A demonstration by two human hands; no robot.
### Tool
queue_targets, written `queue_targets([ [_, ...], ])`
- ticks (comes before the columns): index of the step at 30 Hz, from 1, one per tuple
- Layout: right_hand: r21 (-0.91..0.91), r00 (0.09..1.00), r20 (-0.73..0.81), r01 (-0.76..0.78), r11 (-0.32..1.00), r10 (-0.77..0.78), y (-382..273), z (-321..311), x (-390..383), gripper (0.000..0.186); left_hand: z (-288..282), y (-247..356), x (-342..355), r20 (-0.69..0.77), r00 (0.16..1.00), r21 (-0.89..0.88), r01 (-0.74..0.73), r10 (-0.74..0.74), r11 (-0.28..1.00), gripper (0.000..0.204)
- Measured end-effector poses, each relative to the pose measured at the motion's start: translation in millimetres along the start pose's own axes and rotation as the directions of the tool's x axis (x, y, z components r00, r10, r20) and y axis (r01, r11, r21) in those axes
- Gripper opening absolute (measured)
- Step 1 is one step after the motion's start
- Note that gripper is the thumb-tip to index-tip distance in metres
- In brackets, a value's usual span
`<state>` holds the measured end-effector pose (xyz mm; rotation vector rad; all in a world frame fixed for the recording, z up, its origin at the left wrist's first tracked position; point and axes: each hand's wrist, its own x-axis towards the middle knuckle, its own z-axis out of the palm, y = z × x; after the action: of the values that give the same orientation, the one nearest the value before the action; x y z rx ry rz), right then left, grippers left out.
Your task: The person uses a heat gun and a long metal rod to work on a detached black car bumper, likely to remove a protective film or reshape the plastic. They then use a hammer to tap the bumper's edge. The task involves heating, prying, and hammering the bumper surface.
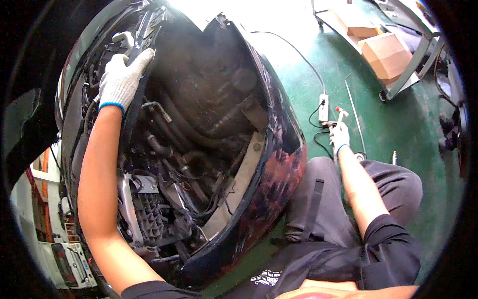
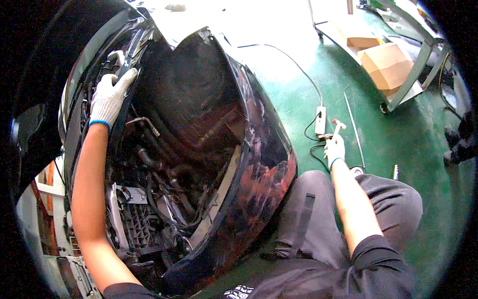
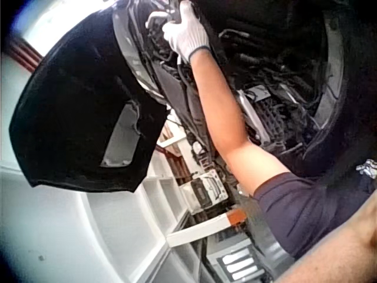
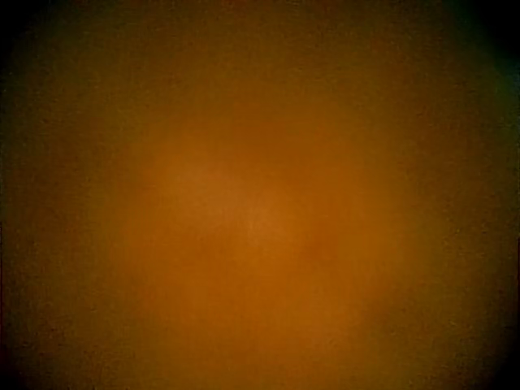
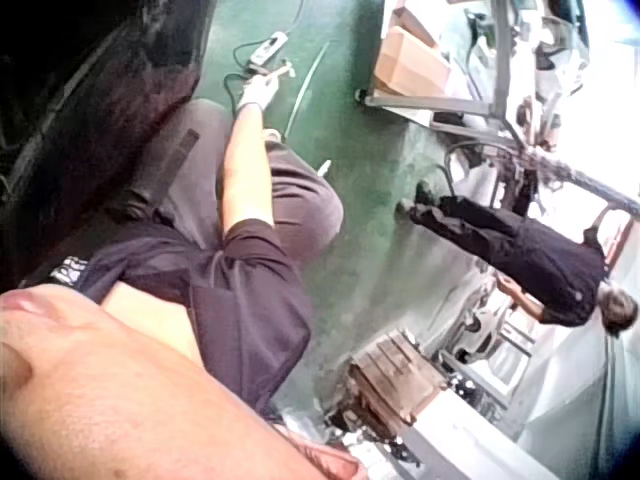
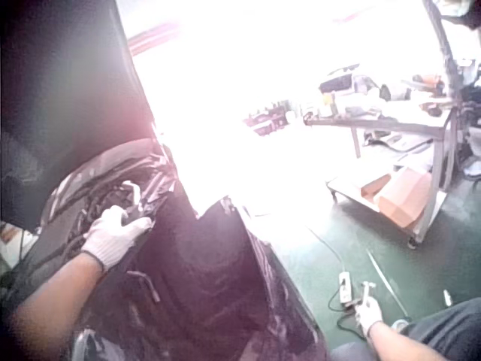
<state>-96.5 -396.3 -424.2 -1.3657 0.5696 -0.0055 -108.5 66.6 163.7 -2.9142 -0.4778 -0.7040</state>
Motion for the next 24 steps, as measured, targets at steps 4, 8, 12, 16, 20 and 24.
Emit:
queue_targets([
  [4,0.097,0.959,0.007,-0.282,0.954,0.283,-13,6,-36,0.004,8,-8,-1,-0.186,0.973,0.061,-0.128,0.137,0.990,0.076],
  [8,0.035,0.974,0.061,-0.220,0.975,0.218,-14,10,-43,0.010,5,2,-5,-0.373,0.798,0.139,-0.456,0.473,0.879,0.040],
  [12,0.204,0.978,0.130,-0.187,0.961,0.163,-35,25,-48,0.005,12,46,-17,-0.149,0.740,-0.106,-0.672,0.656,0.733,0.028],
  [16,0.249,0.970,0.221,-0.160,0.955,0.105,-67,48,-72,0.010,51,70,-10,0.238,0.854,-0.628,-0.228,0.463,0.744,0.034],
  [20,0.314,0.966,0.222,-0.197,0.929,0.130,-54,44,-86,0.006,85,104,5,0.310,0.916,-0.786,0.097,0.254,0.610,0.042],
  [24,0.313,0.965,0.209,-0.221,0.924,0.160,-39,40,-80,0.005,125,109,34,0.192,0.950,-0.956,0.124,0.248,0.266,0.048],
])
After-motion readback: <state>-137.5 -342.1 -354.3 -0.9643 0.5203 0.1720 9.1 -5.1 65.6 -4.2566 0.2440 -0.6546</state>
